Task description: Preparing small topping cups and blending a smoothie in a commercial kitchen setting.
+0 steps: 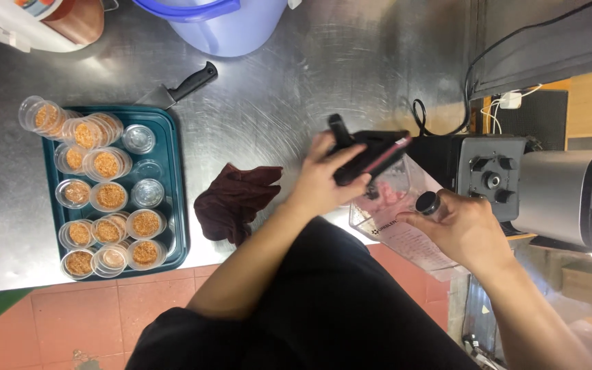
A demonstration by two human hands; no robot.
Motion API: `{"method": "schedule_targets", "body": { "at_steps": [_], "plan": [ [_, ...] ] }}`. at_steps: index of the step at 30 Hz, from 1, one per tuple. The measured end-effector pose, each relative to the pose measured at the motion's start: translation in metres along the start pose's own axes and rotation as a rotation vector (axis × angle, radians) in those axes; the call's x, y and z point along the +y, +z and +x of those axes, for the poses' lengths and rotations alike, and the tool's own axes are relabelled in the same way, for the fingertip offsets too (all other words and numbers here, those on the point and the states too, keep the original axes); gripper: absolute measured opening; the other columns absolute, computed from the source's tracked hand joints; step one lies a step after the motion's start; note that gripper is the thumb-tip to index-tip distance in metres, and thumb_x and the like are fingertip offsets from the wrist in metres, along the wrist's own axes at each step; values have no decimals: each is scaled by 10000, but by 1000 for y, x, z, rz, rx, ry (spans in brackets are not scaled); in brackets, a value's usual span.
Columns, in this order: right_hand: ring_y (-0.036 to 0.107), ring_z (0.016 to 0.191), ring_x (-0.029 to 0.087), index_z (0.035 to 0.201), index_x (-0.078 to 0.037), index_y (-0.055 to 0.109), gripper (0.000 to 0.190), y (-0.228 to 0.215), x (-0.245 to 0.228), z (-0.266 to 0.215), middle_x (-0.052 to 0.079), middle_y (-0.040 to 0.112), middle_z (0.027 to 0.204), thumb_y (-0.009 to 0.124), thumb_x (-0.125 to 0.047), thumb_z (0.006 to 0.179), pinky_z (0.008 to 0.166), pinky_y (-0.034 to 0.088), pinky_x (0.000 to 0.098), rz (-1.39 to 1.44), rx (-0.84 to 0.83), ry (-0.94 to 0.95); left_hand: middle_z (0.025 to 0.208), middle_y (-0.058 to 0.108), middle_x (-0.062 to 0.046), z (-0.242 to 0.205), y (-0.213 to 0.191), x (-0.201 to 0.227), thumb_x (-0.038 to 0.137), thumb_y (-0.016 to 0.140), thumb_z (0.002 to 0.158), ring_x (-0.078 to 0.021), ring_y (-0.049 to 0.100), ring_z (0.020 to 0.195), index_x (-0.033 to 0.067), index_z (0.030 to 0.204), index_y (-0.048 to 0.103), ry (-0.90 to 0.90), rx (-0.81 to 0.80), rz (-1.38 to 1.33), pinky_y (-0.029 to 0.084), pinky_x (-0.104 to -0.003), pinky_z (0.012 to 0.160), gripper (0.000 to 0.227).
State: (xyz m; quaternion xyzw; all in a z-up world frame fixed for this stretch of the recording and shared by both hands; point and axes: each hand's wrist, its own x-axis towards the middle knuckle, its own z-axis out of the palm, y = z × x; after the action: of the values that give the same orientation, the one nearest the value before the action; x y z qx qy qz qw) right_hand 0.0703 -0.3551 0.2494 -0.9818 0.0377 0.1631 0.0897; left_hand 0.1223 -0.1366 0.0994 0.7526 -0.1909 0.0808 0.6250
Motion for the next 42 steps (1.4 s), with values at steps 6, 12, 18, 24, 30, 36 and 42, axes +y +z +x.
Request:
{"method": "schedule_targets", "body": {
  "at_steps": [6, 12, 18, 24, 30, 36, 42],
  "plan": [
    [689, 516, 314, 640, 20, 633, 567, 2, -1, -6, 164, 680, 609, 898, -480, 677, 528, 540, 420, 25, 24, 33, 1266, 610, -144, 5, -15, 12, 278, 858, 791, -361, 607, 1236, 131, 1280, 726, -112, 14, 19, 569, -453, 1029, 528],
    [700, 532, 309, 645, 13, 626, 567, 2, -1, -8, 165, 682, 613, 899, -483, 681, 520, 539, 416, 56, 48, 17, 1307, 559, -218, 7, -3, 18, 229, 879, 744, -406, 555, 1243, 87, 1244, 713, 65, 20, 7, 527, -478, 1033, 546],
    [692, 543, 344, 657, -6, 655, 559, -9, -19, -6, 173, 685, 597, 919, -499, 640, 526, 539, 436, -10, 20, 75, 1184, 615, -159, 11, 1, 30, 230, 881, 756, -358, 597, 1168, 93, 1245, 741, -46, -3, 15, 554, -452, 978, 527],
    [698, 523, 309, 634, 10, 619, 583, -9, -5, -3, 157, 676, 603, 894, -502, 678, 509, 545, 407, 41, 62, -36, 1242, 614, -165, 14, -4, 26, 225, 870, 771, -362, 594, 1198, 84, 1236, 729, 12, 44, 14, 547, -451, 1013, 505],
    [684, 516, 311, 611, 12, 607, 595, -16, -10, -2, 160, 657, 555, 897, -503, 680, 523, 540, 409, -13, 37, -71, 1240, 616, -165, 16, -5, 29, 223, 863, 774, -354, 600, 1195, 79, 1229, 731, -59, 78, -6, 549, -441, 982, 496],
    [693, 525, 312, 637, 9, 634, 568, -16, -11, 0, 154, 670, 566, 904, -490, 668, 528, 546, 401, -36, 34, -114, 1203, 631, -132, 13, -8, 26, 227, 859, 789, -302, 651, 1120, 87, 1235, 728, -116, 123, -56, 570, -411, 956, 485],
    [686, 504, 298, 647, 27, 621, 576, -19, -6, -1, 153, 664, 587, 893, -482, 667, 503, 534, 404, 23, 65, -87, 1132, 639, -142, 12, -11, 26, 214, 882, 744, -325, 624, 1092, 70, 1194, 743, -50, 122, -22, 549, -411, 916, 493]
  ]
}}
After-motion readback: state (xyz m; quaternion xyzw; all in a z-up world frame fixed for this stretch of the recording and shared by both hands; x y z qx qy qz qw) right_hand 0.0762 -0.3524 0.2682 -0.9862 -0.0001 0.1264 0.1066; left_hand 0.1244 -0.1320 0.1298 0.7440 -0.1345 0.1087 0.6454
